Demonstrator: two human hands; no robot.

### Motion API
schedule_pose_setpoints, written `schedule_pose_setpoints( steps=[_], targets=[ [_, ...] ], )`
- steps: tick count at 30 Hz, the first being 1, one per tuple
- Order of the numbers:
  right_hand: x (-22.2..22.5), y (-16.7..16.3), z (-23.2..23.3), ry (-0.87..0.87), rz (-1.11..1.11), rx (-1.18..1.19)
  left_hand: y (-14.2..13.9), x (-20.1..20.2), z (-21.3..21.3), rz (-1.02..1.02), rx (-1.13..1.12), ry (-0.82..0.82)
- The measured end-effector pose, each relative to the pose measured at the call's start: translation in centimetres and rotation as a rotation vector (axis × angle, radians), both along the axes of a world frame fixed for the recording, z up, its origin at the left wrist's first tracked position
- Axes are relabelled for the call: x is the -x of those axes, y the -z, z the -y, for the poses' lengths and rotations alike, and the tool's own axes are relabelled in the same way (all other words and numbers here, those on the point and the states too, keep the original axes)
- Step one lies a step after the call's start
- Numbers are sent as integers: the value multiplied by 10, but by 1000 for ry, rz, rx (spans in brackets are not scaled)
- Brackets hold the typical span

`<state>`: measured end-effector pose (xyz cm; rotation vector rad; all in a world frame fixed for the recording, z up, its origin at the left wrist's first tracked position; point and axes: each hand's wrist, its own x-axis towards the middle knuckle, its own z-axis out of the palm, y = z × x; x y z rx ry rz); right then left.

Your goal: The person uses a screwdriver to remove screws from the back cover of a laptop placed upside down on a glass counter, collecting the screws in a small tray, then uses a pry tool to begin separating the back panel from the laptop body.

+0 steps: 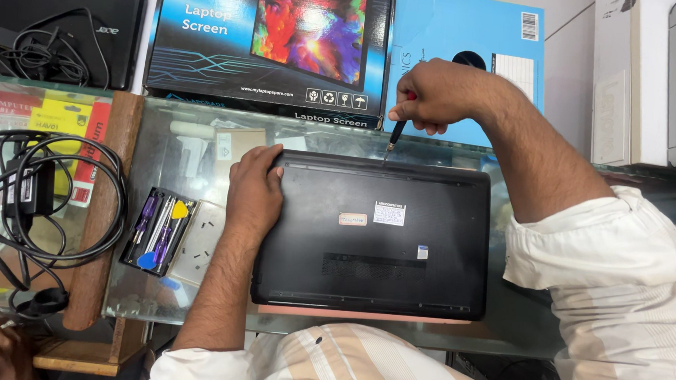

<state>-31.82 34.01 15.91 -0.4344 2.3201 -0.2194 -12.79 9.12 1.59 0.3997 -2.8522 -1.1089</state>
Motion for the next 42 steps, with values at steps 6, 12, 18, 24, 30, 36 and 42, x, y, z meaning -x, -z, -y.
schedule_pose_setpoints(
  steps=[6,12,18,24,30,36,42],
  targets=[
    [13,-2,3,-70,60,81,2,13,-24,-102,183,59],
    [20,5,-4,-83,83,119,-4,38,-53,-139,108,180],
    [21,4,1,-88,77,101,-11,81,-91,-86,-499,372],
    [24,9,8,-71,44,-22,-10,113,-105,237,-734,413],
    [33,20,5,-352,23,130,-8,113,-115,49,-790,261],
    [34,26,2,-186,-3,-2,-13,117,-115,2,-1015,374],
    [33,23,2,-276,-17,89,-15,113,-96,227,-654,460]
  ],
)
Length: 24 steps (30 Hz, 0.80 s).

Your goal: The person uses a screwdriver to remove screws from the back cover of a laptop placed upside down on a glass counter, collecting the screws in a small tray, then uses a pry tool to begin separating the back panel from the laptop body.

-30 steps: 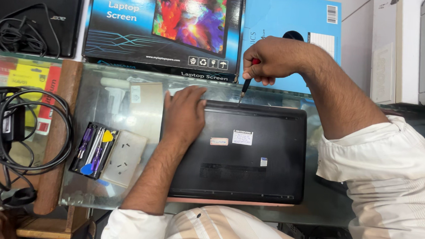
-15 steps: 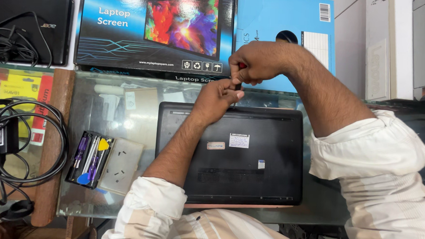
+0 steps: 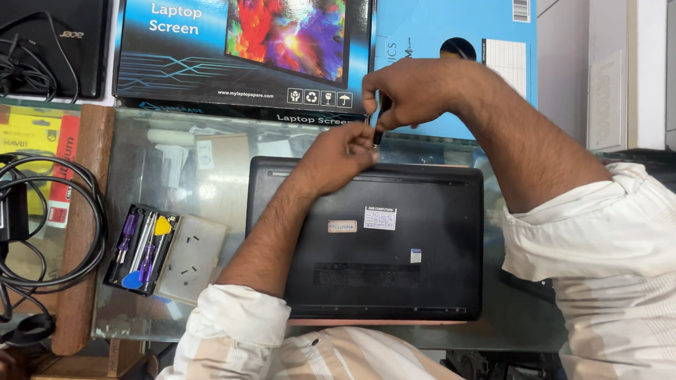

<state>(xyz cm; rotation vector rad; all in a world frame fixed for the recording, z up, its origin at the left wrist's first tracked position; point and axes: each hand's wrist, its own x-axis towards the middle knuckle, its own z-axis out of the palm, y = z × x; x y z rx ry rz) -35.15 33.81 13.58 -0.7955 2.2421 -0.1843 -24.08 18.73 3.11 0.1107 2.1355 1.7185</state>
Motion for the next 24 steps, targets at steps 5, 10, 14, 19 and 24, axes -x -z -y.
schedule_pose_setpoints(
  steps=[5,10,14,19,24],
  targets=[
    [0,-2,1,-26,1,-47,2,0,5,-16,121,77],
    [-1,-4,2,62,-6,-156,0,2,9,20,162,145],
    [-5,-9,2,-100,-10,23,-2,2,10,11,215,148],
    [-8,-14,6,75,-32,-252,-5,2,10,38,199,163],
    [-10,-18,7,-18,-19,-103,-6,3,9,82,278,177]
  ],
)
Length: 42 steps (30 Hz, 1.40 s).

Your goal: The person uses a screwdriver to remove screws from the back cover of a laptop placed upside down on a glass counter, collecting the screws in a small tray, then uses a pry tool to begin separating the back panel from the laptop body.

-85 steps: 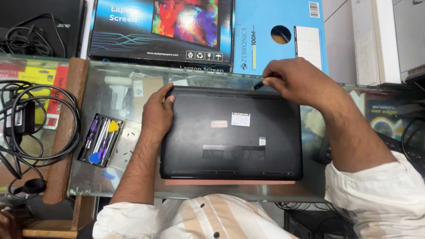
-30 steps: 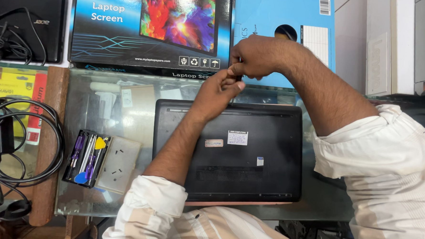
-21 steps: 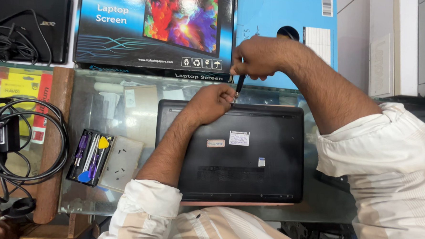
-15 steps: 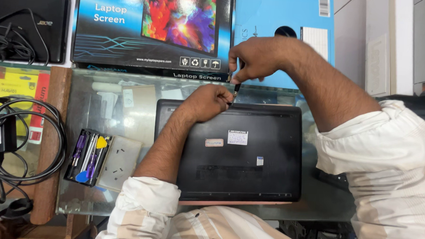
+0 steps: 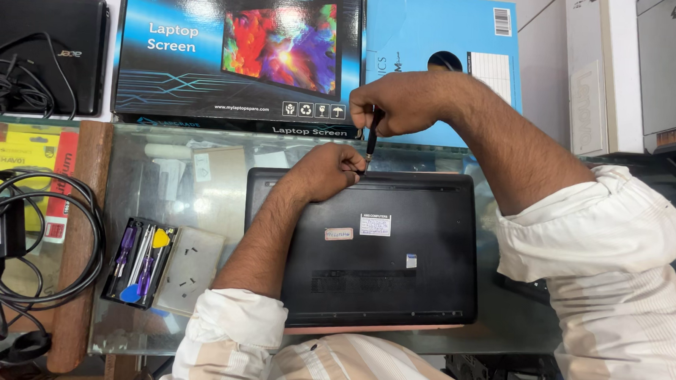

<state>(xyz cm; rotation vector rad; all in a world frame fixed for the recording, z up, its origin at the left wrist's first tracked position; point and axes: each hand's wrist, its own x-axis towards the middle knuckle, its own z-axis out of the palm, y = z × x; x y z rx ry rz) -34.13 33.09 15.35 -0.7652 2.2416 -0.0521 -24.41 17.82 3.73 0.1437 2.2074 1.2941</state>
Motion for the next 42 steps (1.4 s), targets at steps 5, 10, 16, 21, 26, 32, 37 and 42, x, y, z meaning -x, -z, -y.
schedule_pose_setpoints(
  steps=[5,10,16,21,26,32,37,42],
  targets=[
    [0,-1,-1,171,3,-172,1,0,0,-19,-36,10],
    [2,2,-4,20,6,3,2,0,1,-9,-25,9],
    [1,5,-4,-18,-42,66,3,0,1,-38,-15,28],
    [0,5,-4,89,-28,-138,7,1,1,-30,-89,18],
    [0,7,-5,-144,-73,268,12,4,0,-43,-48,40],
    [0,5,-1,166,-23,-127,14,6,-1,15,-17,34],
    [-1,1,1,49,-23,-52,14,7,-2,29,-11,25],
    [2,4,-2,108,7,-16,14,8,-3,-9,-20,28]
  ],
)
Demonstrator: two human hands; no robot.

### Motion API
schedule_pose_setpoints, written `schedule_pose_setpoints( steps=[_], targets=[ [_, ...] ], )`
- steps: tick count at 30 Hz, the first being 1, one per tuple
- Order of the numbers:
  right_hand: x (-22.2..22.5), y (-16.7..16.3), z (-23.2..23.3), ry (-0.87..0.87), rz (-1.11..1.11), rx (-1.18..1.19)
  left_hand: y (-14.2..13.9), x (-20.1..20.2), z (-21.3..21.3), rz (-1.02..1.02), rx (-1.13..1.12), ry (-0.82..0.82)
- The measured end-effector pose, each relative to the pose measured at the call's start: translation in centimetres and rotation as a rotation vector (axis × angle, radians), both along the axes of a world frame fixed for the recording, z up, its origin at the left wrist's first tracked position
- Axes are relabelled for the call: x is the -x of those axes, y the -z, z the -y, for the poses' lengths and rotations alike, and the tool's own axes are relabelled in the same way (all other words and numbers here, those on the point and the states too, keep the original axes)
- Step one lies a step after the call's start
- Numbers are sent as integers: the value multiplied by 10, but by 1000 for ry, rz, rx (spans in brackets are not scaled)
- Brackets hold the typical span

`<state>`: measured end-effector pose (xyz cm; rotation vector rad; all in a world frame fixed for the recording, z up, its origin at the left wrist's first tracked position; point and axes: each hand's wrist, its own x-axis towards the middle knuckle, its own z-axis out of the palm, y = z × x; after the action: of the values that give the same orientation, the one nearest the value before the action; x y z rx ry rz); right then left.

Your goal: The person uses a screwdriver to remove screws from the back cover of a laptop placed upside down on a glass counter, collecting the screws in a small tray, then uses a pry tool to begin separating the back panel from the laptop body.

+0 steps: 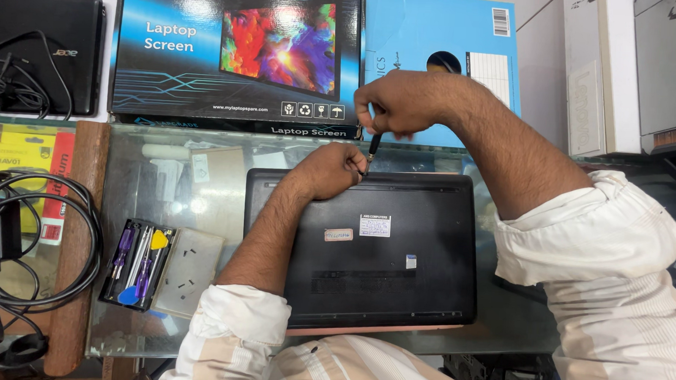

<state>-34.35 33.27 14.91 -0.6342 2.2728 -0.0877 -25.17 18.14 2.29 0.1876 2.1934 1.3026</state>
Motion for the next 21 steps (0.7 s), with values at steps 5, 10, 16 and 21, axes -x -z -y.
schedule_pose_setpoints(
  steps=[5,10,16,21],
  targets=[
    [2,3,-4,-54,-7,32,-1,1,-2,1,-9,-12],
    [1,0,-16,-73,-68,107,-1,0,-7,8,34,-40],
    [-4,-23,-76,-45,-177,191,-2,2,-13,-85,109,4],
    [-42,-35,-137,130,-196,-23,-15,8,-25,-95,391,165]
  ],
)
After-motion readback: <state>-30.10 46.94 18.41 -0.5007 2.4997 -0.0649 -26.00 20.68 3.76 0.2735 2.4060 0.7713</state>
